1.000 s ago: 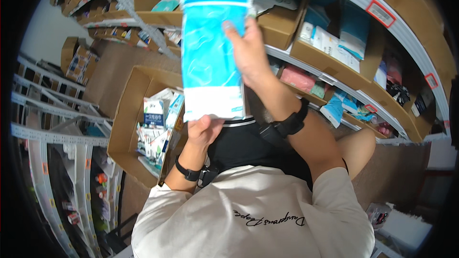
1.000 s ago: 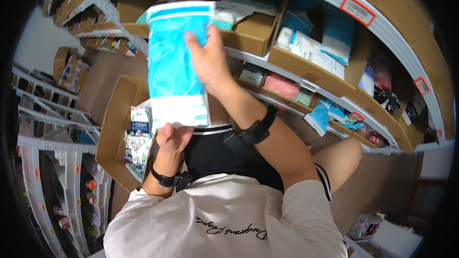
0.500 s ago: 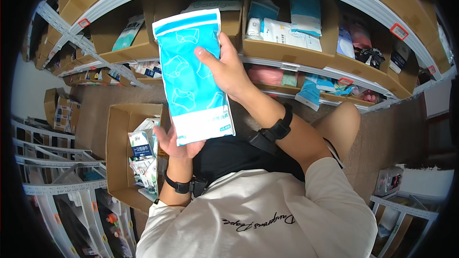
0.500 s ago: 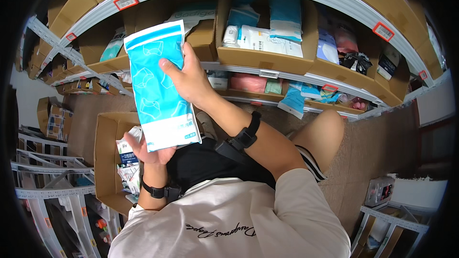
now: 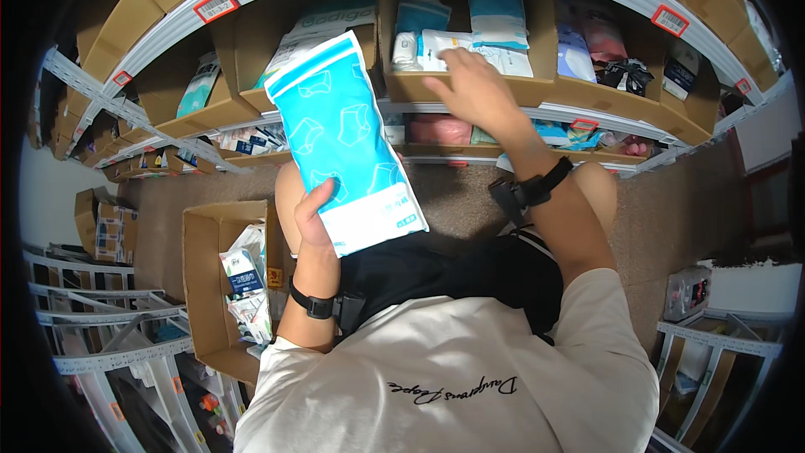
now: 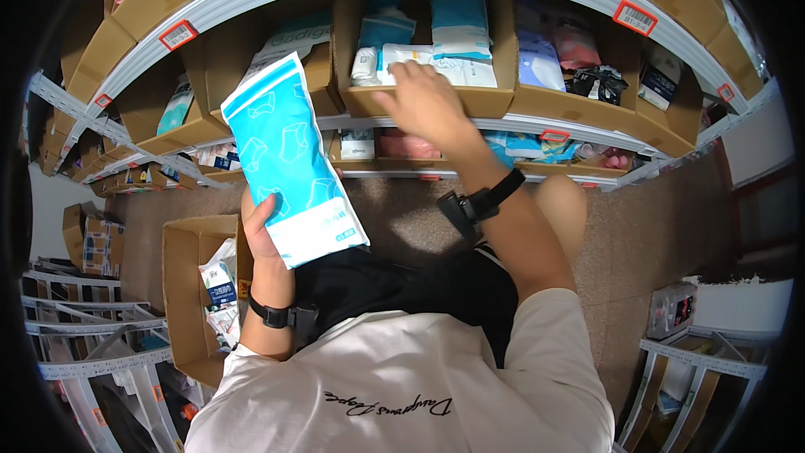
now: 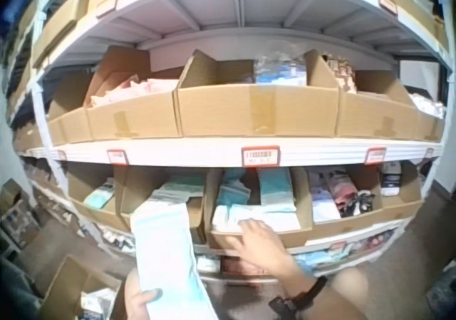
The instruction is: Sort and organize packaged hygiene products from a box onto warehouse shelves.
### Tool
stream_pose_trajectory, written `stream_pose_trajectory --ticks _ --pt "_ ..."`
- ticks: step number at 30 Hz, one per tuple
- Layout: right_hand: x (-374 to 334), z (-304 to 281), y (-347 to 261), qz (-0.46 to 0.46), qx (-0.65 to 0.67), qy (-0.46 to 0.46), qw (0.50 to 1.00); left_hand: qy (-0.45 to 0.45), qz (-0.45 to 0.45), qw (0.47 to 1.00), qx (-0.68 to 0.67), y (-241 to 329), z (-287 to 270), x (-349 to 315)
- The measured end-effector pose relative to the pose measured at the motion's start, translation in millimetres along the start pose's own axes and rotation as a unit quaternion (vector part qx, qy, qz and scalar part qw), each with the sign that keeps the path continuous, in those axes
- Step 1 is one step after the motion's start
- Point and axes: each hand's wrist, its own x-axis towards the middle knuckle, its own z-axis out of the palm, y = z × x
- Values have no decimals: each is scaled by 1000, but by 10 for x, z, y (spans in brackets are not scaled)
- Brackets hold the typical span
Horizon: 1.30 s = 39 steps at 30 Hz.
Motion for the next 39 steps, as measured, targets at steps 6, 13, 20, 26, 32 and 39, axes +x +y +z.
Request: stream_pose_trajectory --ticks 6,13,20,26,32,39 --pt "-303 48 250 -10 -82 -12 996 -36 22 996 -81 50 95 258" --pt "-840 -284 -25 13 7 -76 997 -100 -6 993 -57 137 85 799" --pt "-1023 -350 -181 5 7 -77 997 -145 19 985 -88 69 -498 829" --pt "-378 -481 -363 21 115 -174 978 -102 3 993 -57 141 -656 652" --pt "371 11 -211 -123 49 -336 932 -146 -3 982 -123 198 -788 637" --pt "662 -109 -371 -113 -48 -412 903 -106 21 992 -71 214 -803 621"
